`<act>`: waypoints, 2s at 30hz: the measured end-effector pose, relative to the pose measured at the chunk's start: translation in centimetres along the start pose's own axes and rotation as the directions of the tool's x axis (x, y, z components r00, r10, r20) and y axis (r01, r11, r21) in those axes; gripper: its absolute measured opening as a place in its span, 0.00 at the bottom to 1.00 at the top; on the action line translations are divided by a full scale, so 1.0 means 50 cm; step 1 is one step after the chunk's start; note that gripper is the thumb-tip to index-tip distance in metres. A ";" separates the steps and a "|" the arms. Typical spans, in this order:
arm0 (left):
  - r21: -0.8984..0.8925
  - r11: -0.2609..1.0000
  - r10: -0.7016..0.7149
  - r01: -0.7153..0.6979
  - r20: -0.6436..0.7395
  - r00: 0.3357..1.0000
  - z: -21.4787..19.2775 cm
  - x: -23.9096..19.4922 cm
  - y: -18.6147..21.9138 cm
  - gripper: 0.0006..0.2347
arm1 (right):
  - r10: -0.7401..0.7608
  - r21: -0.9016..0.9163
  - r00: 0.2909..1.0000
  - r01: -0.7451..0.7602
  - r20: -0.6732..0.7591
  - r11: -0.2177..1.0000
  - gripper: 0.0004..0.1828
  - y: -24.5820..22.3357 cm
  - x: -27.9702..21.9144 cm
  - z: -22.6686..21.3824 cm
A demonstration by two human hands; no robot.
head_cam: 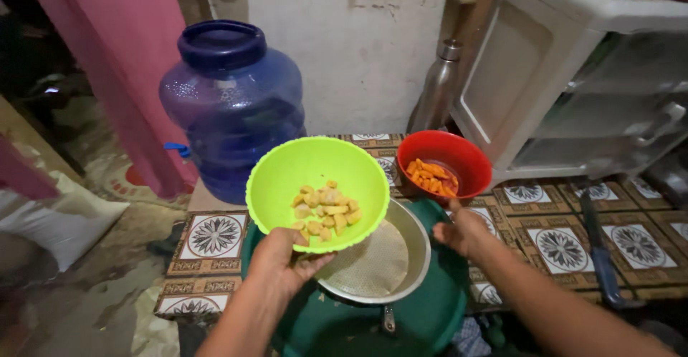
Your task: The person sorts chopped carrots and potatoes from a green tray into separate red and green bowls. The person then carries the red bowl of carrots to the sink, fills it with water, and washes the carrots by hand before draining the water.
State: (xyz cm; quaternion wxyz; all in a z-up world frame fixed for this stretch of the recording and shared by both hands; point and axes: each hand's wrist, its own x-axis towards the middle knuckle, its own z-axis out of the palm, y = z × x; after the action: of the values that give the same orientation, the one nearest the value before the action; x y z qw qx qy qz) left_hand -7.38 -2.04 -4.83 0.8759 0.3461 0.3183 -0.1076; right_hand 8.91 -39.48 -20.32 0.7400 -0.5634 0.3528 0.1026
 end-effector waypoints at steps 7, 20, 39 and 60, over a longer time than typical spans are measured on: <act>-0.067 0.998 -0.023 0.020 -0.042 0.999 0.004 0.009 -0.053 0.29 | 0.047 0.186 0.967 -0.096 0.250 0.978 0.26 -0.082 0.225 -0.021; -0.070 0.997 0.020 -0.026 -0.085 0.996 0.013 0.003 -0.098 0.29 | -0.050 0.088 0.973 0.031 0.224 0.996 0.17 -0.095 0.252 -0.022; 0.102 0.984 -0.139 0.146 -0.074 0.988 -0.061 0.077 -0.023 0.25 | -0.144 0.059 0.989 0.141 0.046 0.988 0.15 0.056 -0.337 -0.150; 0.726 0.037 0.478 -0.686 0.590 0.650 0.024 0.072 -0.030 0.29 | -0.158 0.206 0.953 0.214 -0.257 0.955 0.13 0.182 -0.784 -0.042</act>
State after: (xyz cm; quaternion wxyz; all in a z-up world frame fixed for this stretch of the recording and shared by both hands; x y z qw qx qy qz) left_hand -4.62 -3.82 -7.27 0.5043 0.8590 -0.0554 0.0695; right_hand -25.54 -28.65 -2.49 0.7594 -0.5124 0.3933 -0.0779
